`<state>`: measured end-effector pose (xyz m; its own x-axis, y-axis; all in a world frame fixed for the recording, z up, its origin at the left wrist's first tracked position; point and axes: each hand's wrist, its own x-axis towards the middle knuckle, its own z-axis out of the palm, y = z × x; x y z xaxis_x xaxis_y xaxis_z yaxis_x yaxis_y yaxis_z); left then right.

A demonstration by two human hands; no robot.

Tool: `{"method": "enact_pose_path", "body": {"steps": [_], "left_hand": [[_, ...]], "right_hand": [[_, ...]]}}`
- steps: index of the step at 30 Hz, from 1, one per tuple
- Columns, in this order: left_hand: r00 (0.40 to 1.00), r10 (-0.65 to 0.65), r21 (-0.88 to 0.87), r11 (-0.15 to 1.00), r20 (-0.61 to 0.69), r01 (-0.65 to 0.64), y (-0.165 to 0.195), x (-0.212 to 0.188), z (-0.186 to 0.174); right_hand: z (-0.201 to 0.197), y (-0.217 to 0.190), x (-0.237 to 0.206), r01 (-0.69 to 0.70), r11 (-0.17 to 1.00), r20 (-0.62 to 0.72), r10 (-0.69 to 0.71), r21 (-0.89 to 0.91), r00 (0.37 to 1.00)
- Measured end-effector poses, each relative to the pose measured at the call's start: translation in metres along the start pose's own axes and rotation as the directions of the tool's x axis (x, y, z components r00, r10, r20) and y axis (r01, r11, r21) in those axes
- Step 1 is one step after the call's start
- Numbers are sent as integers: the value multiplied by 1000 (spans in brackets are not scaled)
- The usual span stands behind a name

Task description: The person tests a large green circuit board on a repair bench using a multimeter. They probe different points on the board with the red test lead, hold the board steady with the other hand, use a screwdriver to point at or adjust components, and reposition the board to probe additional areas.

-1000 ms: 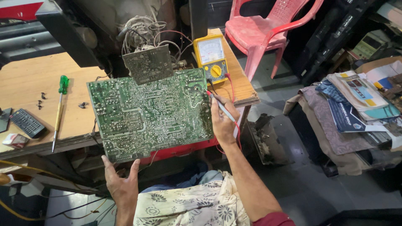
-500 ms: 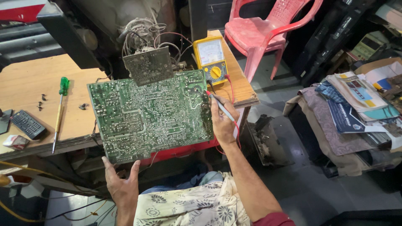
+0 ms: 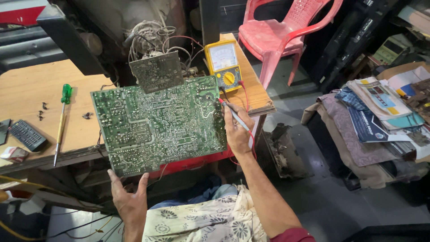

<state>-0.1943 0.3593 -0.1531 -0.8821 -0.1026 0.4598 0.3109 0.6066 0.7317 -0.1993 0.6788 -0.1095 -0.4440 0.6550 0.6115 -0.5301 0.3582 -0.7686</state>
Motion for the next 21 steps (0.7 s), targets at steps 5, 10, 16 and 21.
{"method": "enact_pose_path", "body": {"steps": [5, 10, 16, 21], "left_hand": [[996, -88, -56, 994, 28, 89, 3, -1, -1], [992, -118, -69, 990, 41, 120, 6, -1, -2], [1000, -22, -23, 1000, 10, 22, 4, -2, -1], [995, -97, -84, 991, 37, 99, 9, 0, -1]], "right_hand": [[-1, -5, 0, -2, 998, 12, 3, -66, 1000], [-1, -12, 2, 51, 991, 15, -50, -124, 999], [-1, -23, 4, 63, 979, 0, -64, -192, 998], [-1, -30, 6, 44, 962, -10, -48, -268, 999]]}}
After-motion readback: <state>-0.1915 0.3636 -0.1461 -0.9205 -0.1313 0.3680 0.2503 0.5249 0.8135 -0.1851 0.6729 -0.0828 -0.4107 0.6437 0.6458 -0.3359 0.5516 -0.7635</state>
